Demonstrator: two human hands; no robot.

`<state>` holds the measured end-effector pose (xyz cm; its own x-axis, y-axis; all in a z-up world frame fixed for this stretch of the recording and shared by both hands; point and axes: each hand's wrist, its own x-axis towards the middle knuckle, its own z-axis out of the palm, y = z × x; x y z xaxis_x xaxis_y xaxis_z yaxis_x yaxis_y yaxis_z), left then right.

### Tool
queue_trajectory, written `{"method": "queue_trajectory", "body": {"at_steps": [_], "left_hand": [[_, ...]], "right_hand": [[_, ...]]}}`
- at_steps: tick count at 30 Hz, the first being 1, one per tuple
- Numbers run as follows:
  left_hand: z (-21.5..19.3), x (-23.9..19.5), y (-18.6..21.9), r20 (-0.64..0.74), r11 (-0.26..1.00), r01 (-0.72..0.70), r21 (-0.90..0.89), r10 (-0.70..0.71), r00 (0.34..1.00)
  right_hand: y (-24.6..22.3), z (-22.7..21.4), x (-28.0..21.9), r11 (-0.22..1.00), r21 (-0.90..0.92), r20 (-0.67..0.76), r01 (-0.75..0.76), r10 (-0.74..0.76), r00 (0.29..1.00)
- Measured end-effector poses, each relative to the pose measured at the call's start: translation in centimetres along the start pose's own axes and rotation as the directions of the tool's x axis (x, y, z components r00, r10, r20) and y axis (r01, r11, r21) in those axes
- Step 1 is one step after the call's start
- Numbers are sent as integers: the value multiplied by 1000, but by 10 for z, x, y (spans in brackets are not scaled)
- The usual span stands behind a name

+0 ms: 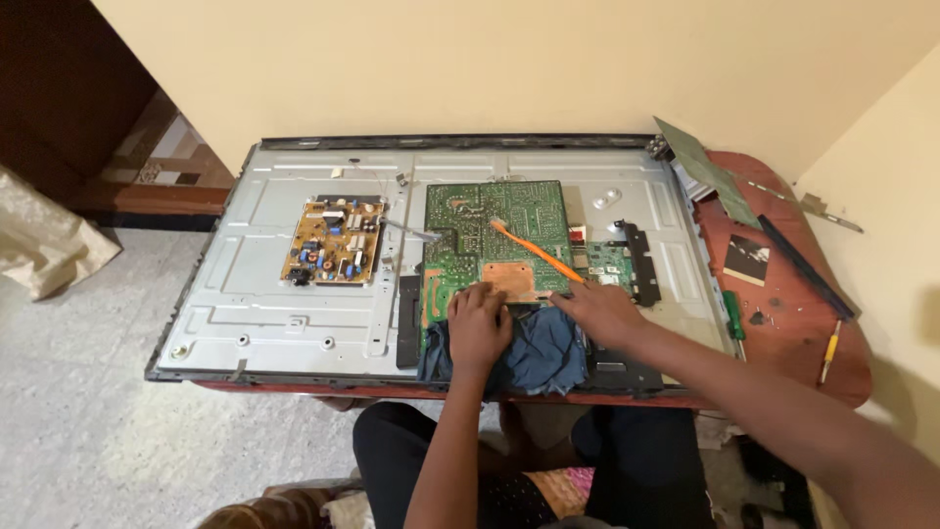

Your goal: The person uses an orange plastic scraper to clean a specific area on a green circuit board. The board rests on a blue cloth inside a disassembled appliance casing. The person repeatedly scrapes the same region while holding the board steady with their other hand.

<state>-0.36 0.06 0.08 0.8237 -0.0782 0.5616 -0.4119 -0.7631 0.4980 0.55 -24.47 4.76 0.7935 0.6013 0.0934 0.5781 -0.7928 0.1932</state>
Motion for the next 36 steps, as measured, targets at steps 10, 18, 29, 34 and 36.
{"method": "queue_trajectory", "body": {"at_steps": [10,18,29,34,36], "left_hand": [[6,-2,0,2,1000,23,11,-23,1000],[2,4,1,-21,1000,-11,19,11,1000],[3,-3,2,-12,1000,22,22,-21,1000],[3,-1,2,-14,999,23,26,-23,1000],[1,1,1,-16,1000,11,20,-10,1000]], "right_hand": [[-23,15,-21,996,16,-126,-87,89,988],[-42,10,-20,995,-84,-137,-60,48,989],[14,-6,24,926,363,259,-102,5,966],[45,-19,80,975,220,471,-15,-93,877],[47,-22,95,978,195,466,77,-162,870]]}}
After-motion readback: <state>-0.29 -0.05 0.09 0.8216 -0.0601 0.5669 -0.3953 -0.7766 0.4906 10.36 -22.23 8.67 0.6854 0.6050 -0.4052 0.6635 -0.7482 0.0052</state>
